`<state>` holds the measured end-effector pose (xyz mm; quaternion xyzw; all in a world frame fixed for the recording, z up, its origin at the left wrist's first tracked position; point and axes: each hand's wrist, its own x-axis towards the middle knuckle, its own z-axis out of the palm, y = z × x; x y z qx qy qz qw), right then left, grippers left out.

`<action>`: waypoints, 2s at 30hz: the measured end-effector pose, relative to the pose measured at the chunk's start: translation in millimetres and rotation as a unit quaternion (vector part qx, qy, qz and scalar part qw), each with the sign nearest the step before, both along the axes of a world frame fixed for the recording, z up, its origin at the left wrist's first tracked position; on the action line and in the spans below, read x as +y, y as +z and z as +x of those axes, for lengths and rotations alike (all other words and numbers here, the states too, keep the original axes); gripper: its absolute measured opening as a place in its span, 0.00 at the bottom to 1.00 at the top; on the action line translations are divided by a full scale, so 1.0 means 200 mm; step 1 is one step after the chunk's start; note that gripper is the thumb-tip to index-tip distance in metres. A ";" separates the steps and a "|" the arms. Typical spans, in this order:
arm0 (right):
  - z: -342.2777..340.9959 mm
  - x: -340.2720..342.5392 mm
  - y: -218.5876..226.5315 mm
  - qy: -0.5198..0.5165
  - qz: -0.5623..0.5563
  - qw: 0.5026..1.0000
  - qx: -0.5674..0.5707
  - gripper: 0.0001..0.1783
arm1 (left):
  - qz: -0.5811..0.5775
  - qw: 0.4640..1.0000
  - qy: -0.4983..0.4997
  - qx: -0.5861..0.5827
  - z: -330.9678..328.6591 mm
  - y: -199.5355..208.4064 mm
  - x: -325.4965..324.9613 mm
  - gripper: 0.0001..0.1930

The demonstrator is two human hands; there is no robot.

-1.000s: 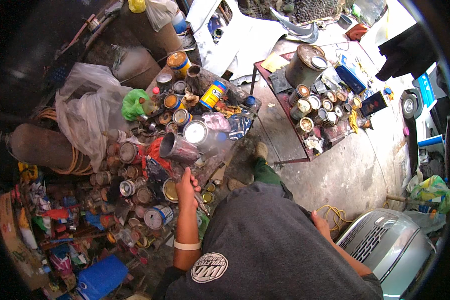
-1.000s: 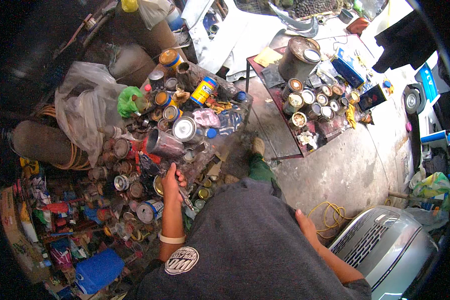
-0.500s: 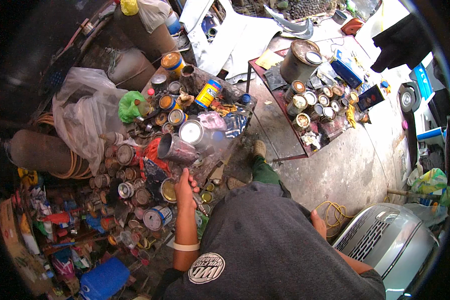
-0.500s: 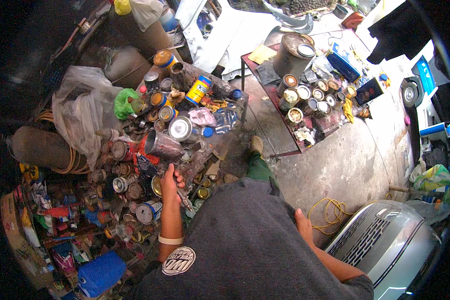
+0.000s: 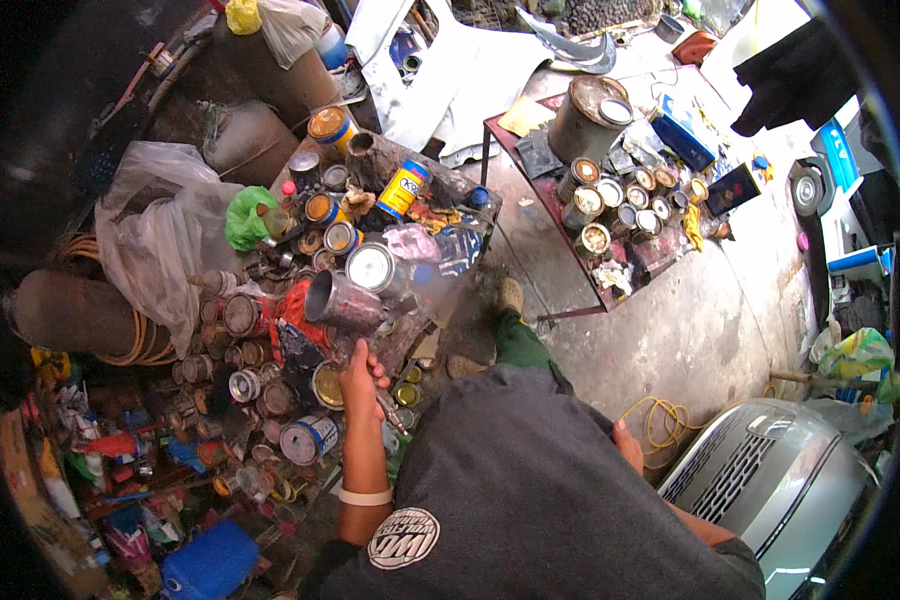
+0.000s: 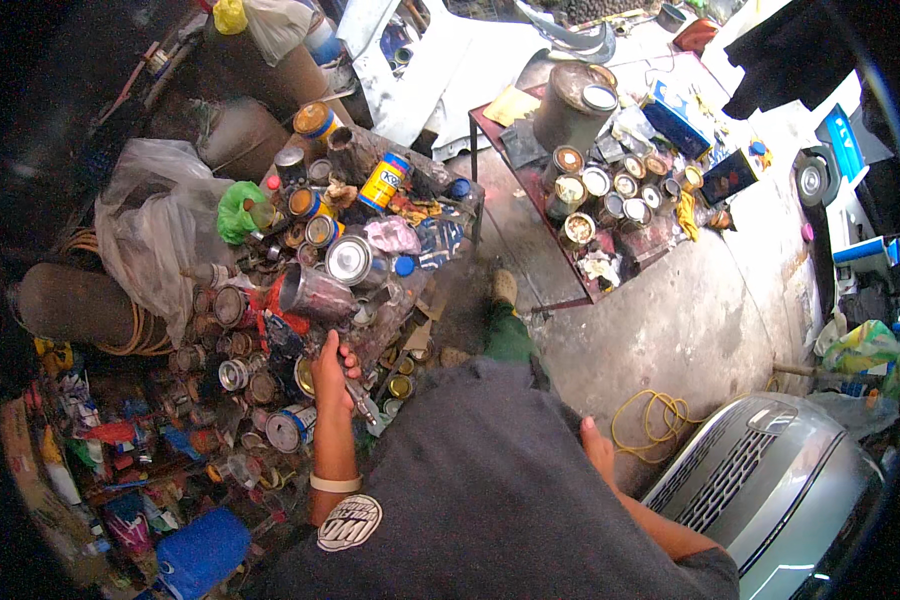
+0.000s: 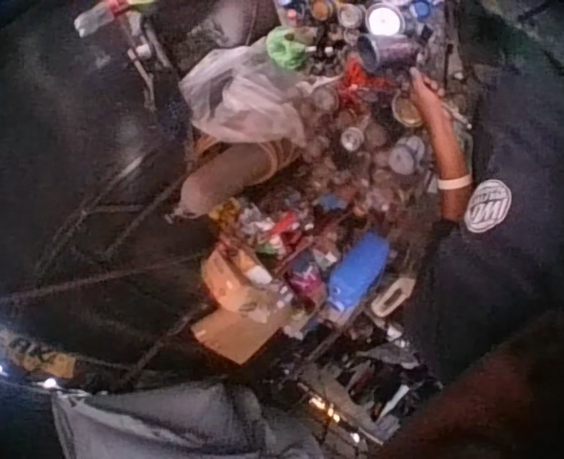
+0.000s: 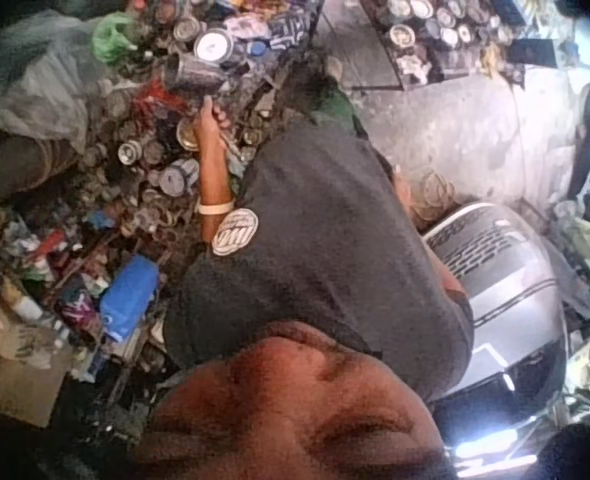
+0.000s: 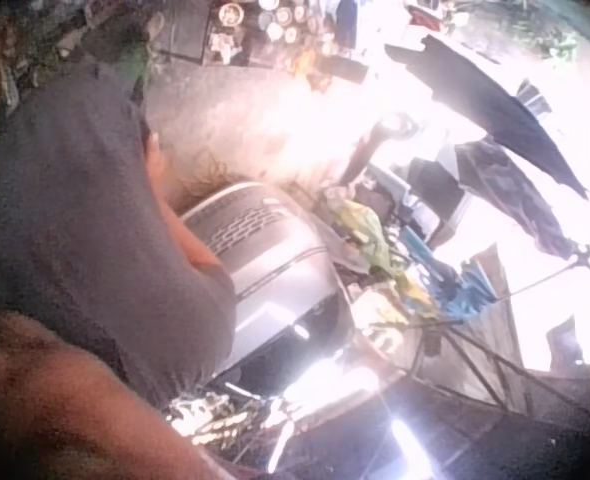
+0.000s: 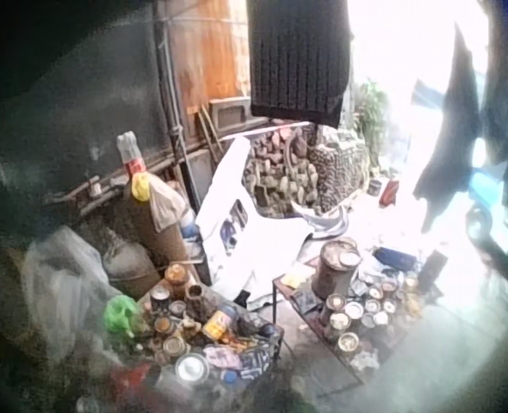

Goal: The person selects a paint can from a cluttered table, opens it, and uses a metal stir stick to mix the contents. They walk through a garage with several cars, inspecting the paint mixture on the stick, before returning to the table to place the can back among other supplies.

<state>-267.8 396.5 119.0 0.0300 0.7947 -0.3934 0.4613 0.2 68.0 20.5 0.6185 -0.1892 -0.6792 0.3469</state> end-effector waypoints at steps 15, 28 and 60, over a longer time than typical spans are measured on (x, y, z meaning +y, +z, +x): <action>0.00 0.03 -0.05 -0.063 -0.059 0.995 -0.052 0.33 | 0.006 1.000 -0.001 -0.004 -0.04 0.03 0.01 0.14; -0.02 0.01 -0.08 -0.069 -0.063 0.994 -0.061 0.34 | 0.014 1.000 0.015 0.001 -0.01 0.00 0.01 0.14; -0.01 0.00 -0.09 -0.081 -0.072 0.992 -0.070 0.31 | -0.001 1.000 0.012 -0.006 -0.01 0.03 0.00 0.12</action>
